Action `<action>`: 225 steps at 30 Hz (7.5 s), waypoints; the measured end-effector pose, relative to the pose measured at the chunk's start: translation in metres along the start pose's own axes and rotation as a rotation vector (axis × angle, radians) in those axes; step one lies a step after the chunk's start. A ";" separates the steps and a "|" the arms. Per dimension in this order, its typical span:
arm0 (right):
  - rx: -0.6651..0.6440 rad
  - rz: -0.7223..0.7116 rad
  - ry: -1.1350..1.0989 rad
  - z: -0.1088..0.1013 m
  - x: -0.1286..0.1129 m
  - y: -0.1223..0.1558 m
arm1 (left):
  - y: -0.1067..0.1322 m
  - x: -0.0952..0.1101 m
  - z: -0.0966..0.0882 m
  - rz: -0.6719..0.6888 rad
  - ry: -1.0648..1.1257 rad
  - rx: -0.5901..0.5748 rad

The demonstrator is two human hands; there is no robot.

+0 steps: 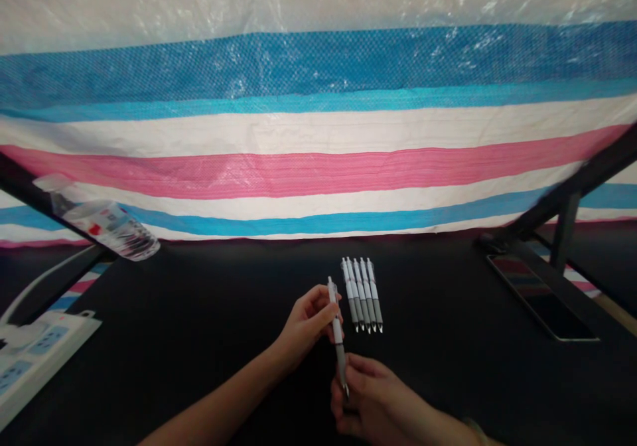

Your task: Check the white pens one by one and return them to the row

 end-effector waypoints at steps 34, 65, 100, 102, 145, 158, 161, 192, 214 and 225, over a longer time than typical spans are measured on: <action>-0.020 0.094 0.072 -0.002 -0.002 0.003 | 0.000 -0.001 -0.001 0.004 -0.018 0.010; -0.004 0.184 0.251 -0.008 0.005 0.006 | -0.009 0.011 -0.020 0.158 0.062 0.178; -0.030 0.002 0.109 -0.016 0.008 -0.001 | 0.002 -0.003 -0.009 0.071 -0.006 -0.153; -0.029 0.001 0.108 -0.016 0.008 -0.002 | 0.002 -0.004 -0.009 0.065 0.020 -0.159; 0.023 0.043 0.242 -0.010 0.003 0.004 | 0.004 -0.004 -0.007 0.173 0.061 -0.008; 0.012 0.001 0.129 0.002 -0.009 0.006 | 0.007 0.007 0.000 0.110 -0.114 0.014; -0.019 -0.004 0.061 0.007 -0.014 0.008 | 0.009 0.011 0.002 0.104 -0.209 0.019; -0.084 0.004 0.050 0.007 -0.017 0.009 | 0.003 0.008 -0.002 0.099 -0.220 0.016; 0.176 -0.548 2.487 -0.002 -0.067 0.012 | -0.057 0.040 -0.021 0.064 -1.069 0.198; 0.132 -0.642 2.697 -0.004 -0.062 0.003 | -0.015 0.022 -0.018 -0.048 -1.026 0.163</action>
Point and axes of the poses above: each hand's wrist, its own y-axis away from the middle knuckle, its own z-axis out of the palm, x = y × z, the point moved 2 cm from there along -y, towards the middle knuckle, and after that the axes turned 13 degrees about -x, right-handed, at the moved point
